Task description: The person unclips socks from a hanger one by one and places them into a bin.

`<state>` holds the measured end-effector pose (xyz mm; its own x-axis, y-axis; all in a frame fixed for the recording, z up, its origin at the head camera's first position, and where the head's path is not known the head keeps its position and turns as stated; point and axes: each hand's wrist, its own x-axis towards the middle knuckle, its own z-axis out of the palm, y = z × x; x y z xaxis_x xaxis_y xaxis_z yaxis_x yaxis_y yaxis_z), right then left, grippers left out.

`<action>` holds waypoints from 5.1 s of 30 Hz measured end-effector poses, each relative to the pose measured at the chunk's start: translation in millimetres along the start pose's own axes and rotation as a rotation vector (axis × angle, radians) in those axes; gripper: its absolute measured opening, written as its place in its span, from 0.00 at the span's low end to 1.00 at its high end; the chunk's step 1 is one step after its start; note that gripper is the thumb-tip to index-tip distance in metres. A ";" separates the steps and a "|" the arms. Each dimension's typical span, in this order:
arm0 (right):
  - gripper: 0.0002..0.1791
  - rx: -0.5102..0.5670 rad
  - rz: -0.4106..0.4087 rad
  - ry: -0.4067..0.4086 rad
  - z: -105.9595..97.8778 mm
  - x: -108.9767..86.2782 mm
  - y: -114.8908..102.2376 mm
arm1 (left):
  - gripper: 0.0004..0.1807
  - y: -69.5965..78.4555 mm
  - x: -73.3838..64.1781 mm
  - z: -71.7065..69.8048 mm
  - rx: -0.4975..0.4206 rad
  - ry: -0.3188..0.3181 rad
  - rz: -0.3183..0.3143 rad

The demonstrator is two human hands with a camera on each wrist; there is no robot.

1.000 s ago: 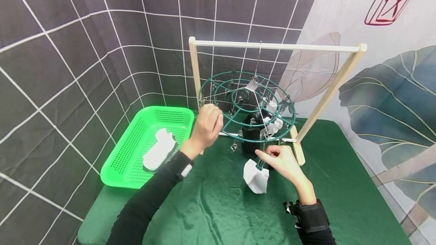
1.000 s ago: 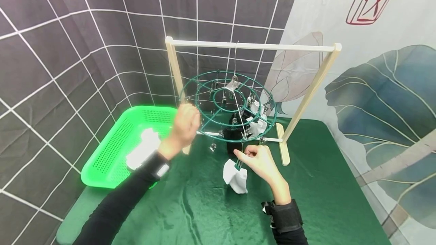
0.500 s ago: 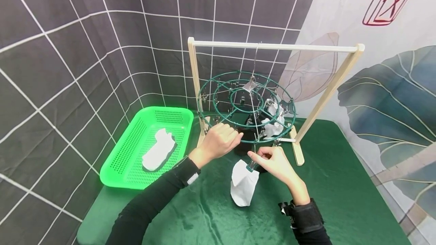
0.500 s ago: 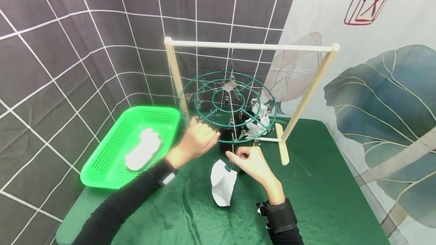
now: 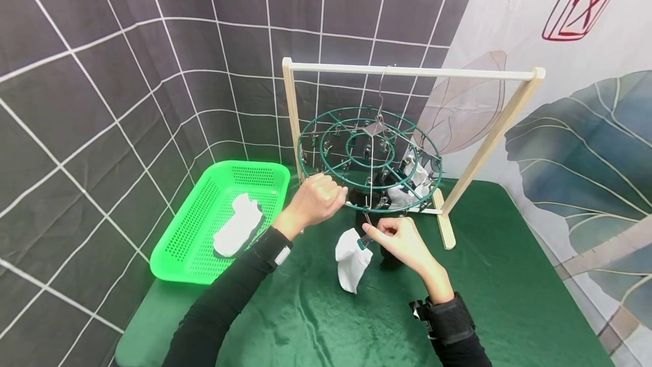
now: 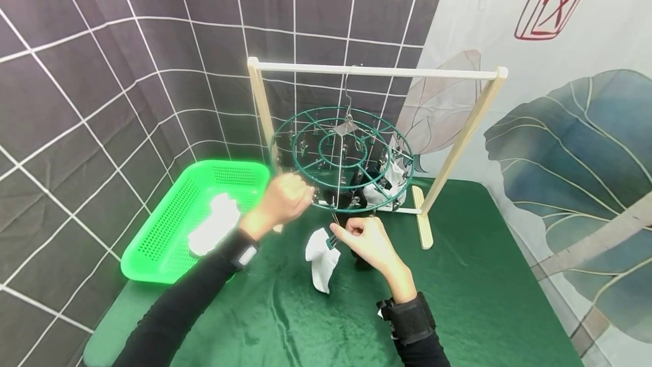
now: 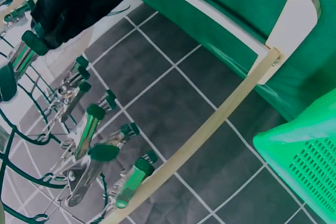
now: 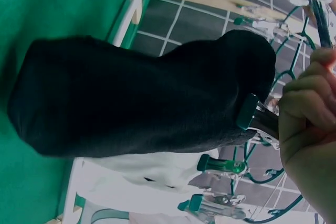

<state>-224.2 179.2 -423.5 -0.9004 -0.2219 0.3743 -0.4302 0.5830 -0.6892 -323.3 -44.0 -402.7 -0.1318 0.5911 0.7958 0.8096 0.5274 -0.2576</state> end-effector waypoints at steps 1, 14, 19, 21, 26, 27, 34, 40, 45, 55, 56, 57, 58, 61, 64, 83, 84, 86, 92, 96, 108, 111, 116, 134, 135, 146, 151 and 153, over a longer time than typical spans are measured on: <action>0.26 -0.007 -0.008 0.007 1.2 0.5 -0.5 | 0.26 -0.9 -0.5 0.3 0.000 -0.002 0.001; 0.25 -0.018 -0.137 0.064 9.4 2.5 -2.1 | 0.20 3.6 -1.5 -4.1 -0.042 0.015 -0.015; 0.26 -0.009 -0.140 0.077 11.3 2.2 -1.0 | 0.16 12.5 -6.3 -4.6 -0.086 0.184 -0.150; 0.26 -0.012 -0.149 0.092 11.9 2.4 -0.2 | 0.14 19.8 -7.6 -3.2 -0.135 0.300 -0.310; 0.27 -0.018 -0.180 0.119 13.5 3.2 1.3 | 0.14 49.7 -9.3 0.2 -0.441 0.579 -0.932; 0.27 -0.016 -0.183 0.123 13.9 3.2 1.6 | 0.14 56.5 -10.8 2.0 -0.540 0.640 -1.060; 0.26 -0.035 -0.164 0.153 20.0 4.0 6.2 | 0.10 108.3 -37.5 20.2 -0.976 0.687 -1.719; 0.24 -0.048 -0.155 0.182 23.4 4.4 8.8 | 0.29 132.1 -57.5 25.9 -1.111 0.284 -1.773; 0.24 -0.055 -0.150 0.183 22.5 4.2 9.8 | 0.25 136.8 -56.2 15.2 -1.106 0.205 -1.687; 0.25 -0.104 -0.175 0.173 12.7 8.5 11.4 | 0.10 129.8 -53.3 23.6 -0.832 0.121 -1.223; 0.25 -0.104 -0.182 0.177 12.3 8.8 11.1 | 0.11 128.3 -53.8 25.2 -0.820 0.114 -1.203; 0.25 -0.100 -0.186 0.182 12.1 8.8 11.0 | 0.11 126.7 -54.0 26.0 -0.809 0.111 -1.183; 0.25 -0.101 -0.188 0.191 12.5 8.3 11.0 | 0.11 125.0 -54.2 26.2 -0.803 0.105 -1.164; 0.25 -0.095 -0.193 0.216 16.4 4.6 11.8 | 0.13 119.8 -55.6 21.4 -0.772 0.057 -1.120; 0.27 -0.082 -0.180 0.221 22.1 -1.2 12.5 | 0.15 111.8 -55.7 8.7 -0.699 -0.116 -1.090; 0.29 -0.014 -0.107 0.202 18.9 -3.0 16.1 | 0.22 -87.8 -85.9 -45.5 -0.559 -0.566 -1.045; 0.29 -0.011 -0.108 0.204 19.3 -2.6 16.1 | 0.23 -95.6 -95.5 -43.5 -0.502 -0.560 -1.061; 0.29 -0.008 -0.101 0.199 20.3 -2.1 16.3 | 0.23 -107.1 -115.2 -41.7 -0.376 -0.576 -1.025; 0.29 -0.021 -0.093 0.184 20.6 0.2 16.8 | 0.23 -112.7 -148.9 -43.1 -0.219 -0.775 -0.982; 0.29 -0.028 -0.107 0.182 19.8 0.1 17.1 | 0.25 -108.3 -159.1 -40.4 -0.139 -0.916 -0.996; 0.27 -0.036 -0.102 0.165 19.9 -3.0 20.2 | 0.34 -97.2 -200.6 -10.8 0.054 -0.955 -1.147; 0.27 -0.024 -0.098 0.170 21.4 -3.7 21.4 | 0.35 -95.8 -206.5 -5.3 0.058 -0.885 -1.182; 0.27 -0.011 -0.100 0.170 22.1 -2.6 21.6 | 0.34 -94.0 -214.8 0.9 0.057 -0.842 -1.198; 0.26 0.001 -0.046 0.145 16.4 -4.3 19.0 | 0.30 -97.8 -167.7 -32.6 -0.167 -1.016 -1.157; 0.26 0.000 -0.048 0.147 16.1 -4.3 18.9 | 0.27 -95.3 -161.0 -31.9 -0.117 -0.946 -1.123; 0.27 0.004 -0.068 0.140 16.8 -4.0 16.2 | 0.09 -27.4 -44.1 -16.2 -0.143 0.356 -0.349; 0.26 -0.011 -0.101 0.158 18.5 -1.1 16.2 | 0.11 14.6 -6.7 -14.6 -0.190 0.297 0.014; 0.26 -0.011 -0.126 0.169 20.4 -0.1 16.2 | 0.12 27.1 -2.6 -12.6 -0.175 0.196 0.065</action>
<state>-232.4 172.7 -447.4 -0.8153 -0.1599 0.5565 -0.5372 0.5676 -0.6239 -293.8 -38.9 -404.8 0.0228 0.4819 0.8760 0.9017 0.3685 -0.2262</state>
